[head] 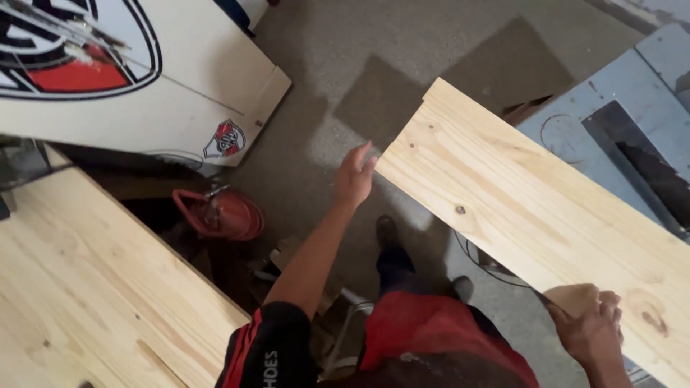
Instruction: Measuring and marking a wooden board using a tape measure, pencil, and speed square in preparation for cutting.
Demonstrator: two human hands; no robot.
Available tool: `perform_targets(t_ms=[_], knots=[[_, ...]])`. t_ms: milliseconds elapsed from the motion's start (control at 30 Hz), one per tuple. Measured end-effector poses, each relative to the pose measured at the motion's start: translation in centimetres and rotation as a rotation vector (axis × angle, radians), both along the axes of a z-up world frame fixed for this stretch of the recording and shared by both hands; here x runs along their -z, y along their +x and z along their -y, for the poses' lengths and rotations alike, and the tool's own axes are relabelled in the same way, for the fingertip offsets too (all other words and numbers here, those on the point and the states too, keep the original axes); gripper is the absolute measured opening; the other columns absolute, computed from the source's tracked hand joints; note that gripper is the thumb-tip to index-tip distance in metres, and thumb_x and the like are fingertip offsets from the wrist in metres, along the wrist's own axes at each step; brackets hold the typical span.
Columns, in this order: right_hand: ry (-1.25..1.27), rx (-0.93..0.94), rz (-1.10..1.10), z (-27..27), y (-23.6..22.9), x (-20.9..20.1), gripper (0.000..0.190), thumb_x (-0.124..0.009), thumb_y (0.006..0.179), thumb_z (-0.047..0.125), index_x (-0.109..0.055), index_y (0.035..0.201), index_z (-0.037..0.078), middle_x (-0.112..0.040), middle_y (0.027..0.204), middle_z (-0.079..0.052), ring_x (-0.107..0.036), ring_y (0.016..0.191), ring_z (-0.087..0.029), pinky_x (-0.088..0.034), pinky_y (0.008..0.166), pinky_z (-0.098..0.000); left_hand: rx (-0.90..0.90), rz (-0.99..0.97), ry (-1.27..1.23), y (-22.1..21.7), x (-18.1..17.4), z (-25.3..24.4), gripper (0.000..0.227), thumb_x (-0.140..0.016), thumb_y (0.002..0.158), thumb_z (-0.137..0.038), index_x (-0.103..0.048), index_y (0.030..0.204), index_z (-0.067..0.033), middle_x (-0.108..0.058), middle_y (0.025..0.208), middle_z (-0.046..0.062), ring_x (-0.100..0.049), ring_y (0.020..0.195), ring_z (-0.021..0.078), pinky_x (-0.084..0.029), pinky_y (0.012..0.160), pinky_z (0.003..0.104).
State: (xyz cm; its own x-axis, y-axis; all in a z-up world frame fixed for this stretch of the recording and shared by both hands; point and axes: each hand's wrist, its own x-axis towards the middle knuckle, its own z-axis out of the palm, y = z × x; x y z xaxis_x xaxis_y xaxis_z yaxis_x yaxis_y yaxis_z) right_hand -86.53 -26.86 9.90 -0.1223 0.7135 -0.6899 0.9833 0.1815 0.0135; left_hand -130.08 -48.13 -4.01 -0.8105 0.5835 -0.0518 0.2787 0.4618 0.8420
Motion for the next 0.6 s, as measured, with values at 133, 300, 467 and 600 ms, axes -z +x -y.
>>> perform_targets(t_ms=[133, 300, 467, 600], knots=[[0.074, -0.027, 0.015, 1.1, 0.6, 1.0, 0.080, -0.067, 0.087, 0.048, -0.039, 0.148, 0.004, -0.027, 0.158, -0.030, -0.037, 0.139, -0.051, -0.041, 0.106, -0.0693, -0.132, 0.603, -0.073, -0.5, -1.6, -2.4, 0.074, -0.050, 0.094, -0.057, -0.045, 0.155, -0.0151, -0.049, 0.158, 0.010, -0.050, 0.143, 0.0260, -0.040, 0.114, 0.039], [0.060, -0.006, -0.164, 0.9, 1.3, 3.5, 0.089, -0.064, 0.085, 0.051, -0.035, 0.155, 0.003, -0.012, 0.167, -0.035, -0.023, 0.152, -0.051, -0.038, 0.110, -0.0629, -0.305, 0.906, 0.182, 0.6, 3.0, -3.0, 0.064, -0.067, 0.090, -0.043, -0.058, 0.145, -0.0114, -0.070, 0.127, 0.006, -0.068, 0.109, 0.0187, -0.054, 0.084, 0.033], [0.030, 0.045, -0.236, 2.6, -5.4, -1.6, 0.069, -0.069, 0.092, 0.034, -0.043, 0.148, 0.005, -0.033, 0.149, -0.024, -0.052, 0.124, -0.050, -0.049, 0.106, -0.0631, -0.130, 0.700, 0.006, 0.2, 1.8, -2.8, 0.049, -0.057, 0.098, -0.040, -0.068, 0.130, -0.0045, -0.075, 0.110, 0.007, -0.071, 0.097, 0.0175, -0.057, 0.080, 0.033], [0.058, -0.118, -0.201, 3.0, -2.5, 4.1, 0.095, -0.066, 0.087, 0.043, -0.020, 0.155, -0.005, -0.003, 0.165, -0.035, -0.002, 0.152, -0.053, -0.019, 0.118, -0.0676, -0.097, 0.653, -0.092, -0.1, 2.1, -2.7, 0.054, -0.057, 0.095, -0.042, -0.068, 0.133, -0.0053, -0.074, 0.113, 0.008, -0.070, 0.099, 0.0202, -0.056, 0.080, 0.037]])
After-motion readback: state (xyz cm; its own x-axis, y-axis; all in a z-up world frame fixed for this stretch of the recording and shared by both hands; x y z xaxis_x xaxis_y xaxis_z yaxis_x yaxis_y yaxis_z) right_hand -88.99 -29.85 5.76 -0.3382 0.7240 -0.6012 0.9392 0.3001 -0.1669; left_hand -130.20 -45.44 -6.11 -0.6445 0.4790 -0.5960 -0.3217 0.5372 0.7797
